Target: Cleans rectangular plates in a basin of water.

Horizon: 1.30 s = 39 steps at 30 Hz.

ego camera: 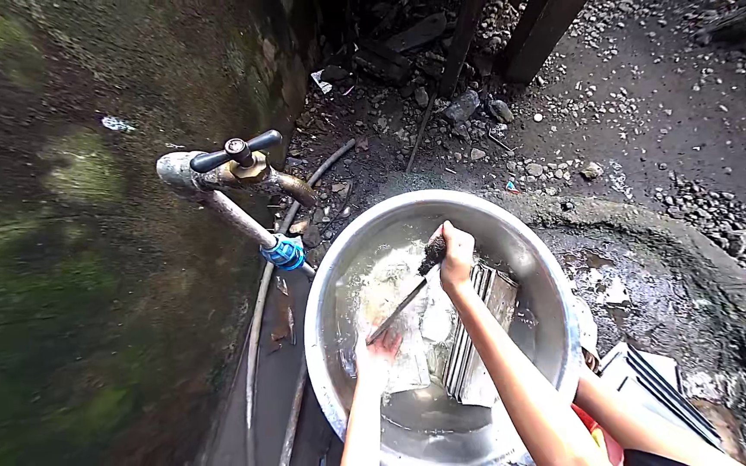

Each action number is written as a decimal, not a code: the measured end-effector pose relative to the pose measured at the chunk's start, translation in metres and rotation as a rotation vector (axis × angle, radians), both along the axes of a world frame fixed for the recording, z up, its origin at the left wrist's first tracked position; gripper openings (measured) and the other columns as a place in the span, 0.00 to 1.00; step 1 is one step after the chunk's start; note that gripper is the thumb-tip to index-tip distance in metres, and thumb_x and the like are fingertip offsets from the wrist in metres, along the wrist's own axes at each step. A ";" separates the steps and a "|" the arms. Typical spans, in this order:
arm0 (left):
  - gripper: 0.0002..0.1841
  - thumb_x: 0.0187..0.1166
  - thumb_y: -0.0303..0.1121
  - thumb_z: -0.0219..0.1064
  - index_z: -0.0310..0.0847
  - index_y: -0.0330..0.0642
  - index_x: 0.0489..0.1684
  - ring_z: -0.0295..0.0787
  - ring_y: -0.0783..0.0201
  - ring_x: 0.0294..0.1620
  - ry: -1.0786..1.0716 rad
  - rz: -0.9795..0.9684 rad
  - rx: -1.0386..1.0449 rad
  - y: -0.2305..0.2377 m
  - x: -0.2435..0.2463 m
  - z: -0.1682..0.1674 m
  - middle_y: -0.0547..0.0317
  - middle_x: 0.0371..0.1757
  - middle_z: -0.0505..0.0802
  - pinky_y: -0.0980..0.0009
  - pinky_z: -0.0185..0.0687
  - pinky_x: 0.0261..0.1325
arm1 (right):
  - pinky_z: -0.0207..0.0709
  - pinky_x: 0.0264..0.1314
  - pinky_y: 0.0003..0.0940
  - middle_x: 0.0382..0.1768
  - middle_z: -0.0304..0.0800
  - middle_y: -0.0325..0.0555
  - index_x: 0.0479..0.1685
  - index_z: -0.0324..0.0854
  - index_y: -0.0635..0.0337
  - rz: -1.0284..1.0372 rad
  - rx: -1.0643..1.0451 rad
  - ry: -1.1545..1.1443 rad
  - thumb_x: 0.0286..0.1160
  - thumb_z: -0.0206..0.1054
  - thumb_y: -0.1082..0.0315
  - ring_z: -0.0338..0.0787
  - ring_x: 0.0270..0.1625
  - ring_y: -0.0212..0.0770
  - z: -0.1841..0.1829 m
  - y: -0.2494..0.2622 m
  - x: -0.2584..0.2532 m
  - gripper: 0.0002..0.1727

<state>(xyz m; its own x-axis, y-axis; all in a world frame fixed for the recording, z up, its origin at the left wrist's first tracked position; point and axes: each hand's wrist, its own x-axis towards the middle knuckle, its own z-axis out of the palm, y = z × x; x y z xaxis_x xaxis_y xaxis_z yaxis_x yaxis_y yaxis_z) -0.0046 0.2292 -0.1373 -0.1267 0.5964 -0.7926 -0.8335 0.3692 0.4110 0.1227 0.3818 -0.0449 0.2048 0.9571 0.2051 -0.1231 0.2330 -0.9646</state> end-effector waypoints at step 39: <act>0.23 0.91 0.35 0.56 0.69 0.26 0.76 0.84 0.55 0.66 0.508 0.027 -0.135 -0.008 0.009 -0.019 0.36 0.69 0.84 0.59 0.79 0.70 | 0.59 0.91 0.53 0.82 0.75 0.60 0.79 0.75 0.68 0.212 -0.226 -0.958 0.88 0.52 0.68 0.70 0.87 0.59 -0.118 -0.059 -0.014 0.25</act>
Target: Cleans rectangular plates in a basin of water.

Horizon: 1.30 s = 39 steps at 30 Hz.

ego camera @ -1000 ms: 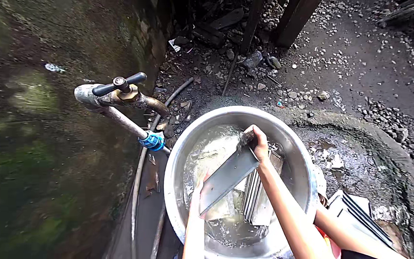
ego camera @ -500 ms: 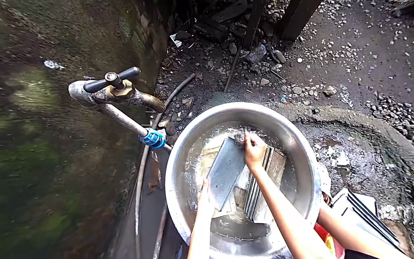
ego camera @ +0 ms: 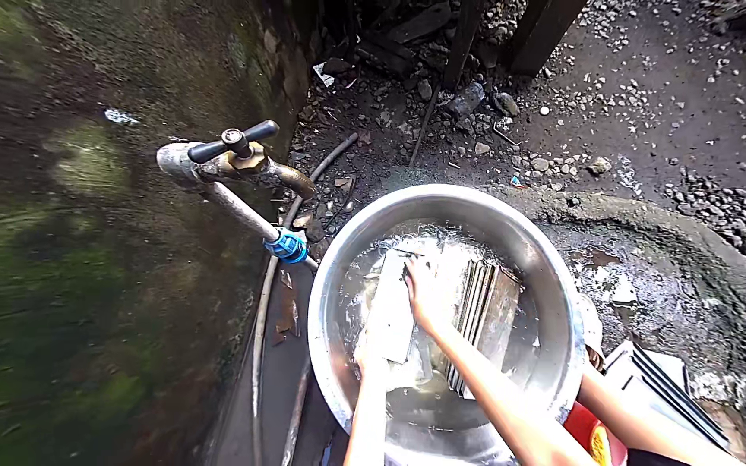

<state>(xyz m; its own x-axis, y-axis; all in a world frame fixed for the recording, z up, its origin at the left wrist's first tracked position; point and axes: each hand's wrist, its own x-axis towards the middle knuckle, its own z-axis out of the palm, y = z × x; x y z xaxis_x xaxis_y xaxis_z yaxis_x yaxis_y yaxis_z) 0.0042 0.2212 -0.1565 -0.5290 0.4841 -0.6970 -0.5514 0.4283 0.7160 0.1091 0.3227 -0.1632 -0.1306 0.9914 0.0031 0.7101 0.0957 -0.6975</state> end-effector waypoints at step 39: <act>0.20 0.93 0.29 0.49 0.70 0.21 0.73 0.83 0.63 0.60 0.025 0.019 0.040 0.000 -0.005 -0.007 0.37 0.66 0.85 0.68 0.76 0.68 | 0.44 0.95 0.56 0.93 0.52 0.57 0.90 0.57 0.68 0.274 -0.324 -0.285 0.87 0.47 0.68 0.51 0.96 0.54 0.009 -0.047 -0.053 0.32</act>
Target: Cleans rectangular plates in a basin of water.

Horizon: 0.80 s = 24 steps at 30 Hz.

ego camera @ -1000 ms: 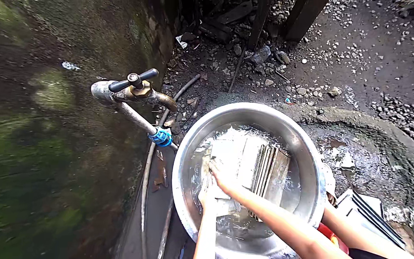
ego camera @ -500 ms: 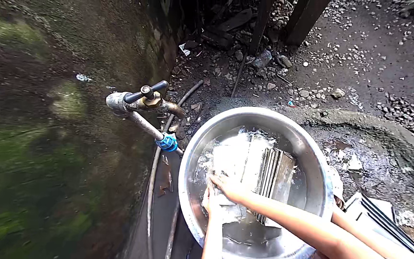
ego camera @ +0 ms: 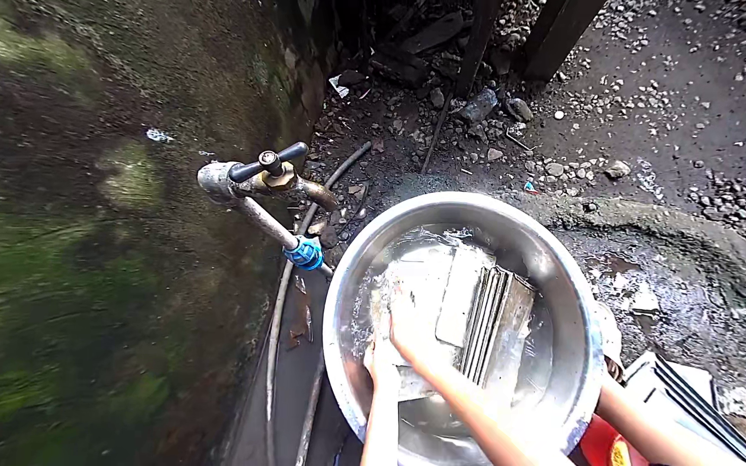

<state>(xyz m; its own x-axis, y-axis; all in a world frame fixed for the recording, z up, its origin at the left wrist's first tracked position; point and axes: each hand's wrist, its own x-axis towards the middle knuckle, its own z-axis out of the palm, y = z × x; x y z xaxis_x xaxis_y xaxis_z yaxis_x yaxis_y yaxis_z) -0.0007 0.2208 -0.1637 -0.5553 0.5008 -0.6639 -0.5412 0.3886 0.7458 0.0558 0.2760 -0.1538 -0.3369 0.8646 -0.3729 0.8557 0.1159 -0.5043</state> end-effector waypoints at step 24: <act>0.31 0.96 0.47 0.43 0.64 0.25 0.81 0.73 0.43 0.79 -0.033 -0.232 -0.175 -0.018 -0.002 0.000 0.29 0.80 0.74 0.47 0.66 0.79 | 0.54 0.91 0.57 0.87 0.69 0.54 0.84 0.72 0.62 0.384 -0.286 0.087 0.81 0.50 0.85 0.62 0.91 0.56 0.037 -0.089 0.060 0.30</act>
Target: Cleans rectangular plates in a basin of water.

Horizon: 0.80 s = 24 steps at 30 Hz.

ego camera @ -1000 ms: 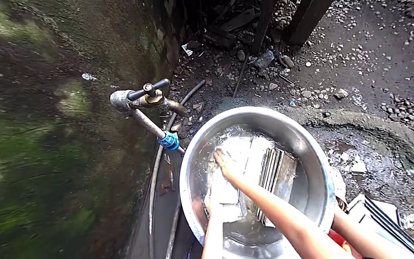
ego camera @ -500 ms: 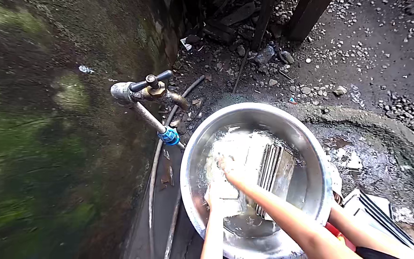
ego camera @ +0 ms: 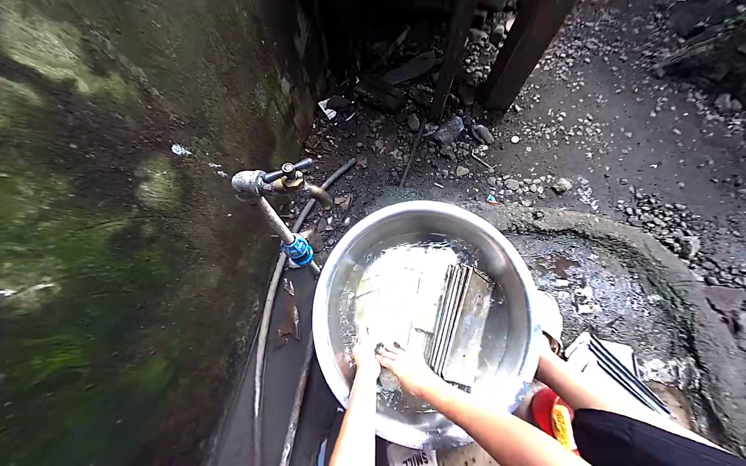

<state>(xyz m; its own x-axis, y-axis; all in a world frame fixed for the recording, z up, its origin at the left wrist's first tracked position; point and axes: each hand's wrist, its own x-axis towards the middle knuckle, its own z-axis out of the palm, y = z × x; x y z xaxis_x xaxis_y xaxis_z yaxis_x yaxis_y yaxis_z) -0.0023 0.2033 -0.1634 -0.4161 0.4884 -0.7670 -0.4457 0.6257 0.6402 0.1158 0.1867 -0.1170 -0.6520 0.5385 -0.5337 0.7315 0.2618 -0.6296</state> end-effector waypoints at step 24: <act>0.17 0.77 0.17 0.61 0.88 0.34 0.61 0.87 0.26 0.60 1.359 -1.300 0.575 0.015 0.033 0.322 0.28 0.55 0.92 0.28 0.73 0.65 | 0.81 0.56 0.46 0.58 0.86 0.60 0.68 0.80 0.64 -0.902 0.041 0.479 0.96 0.43 0.64 0.87 0.52 0.46 0.325 0.047 0.276 0.22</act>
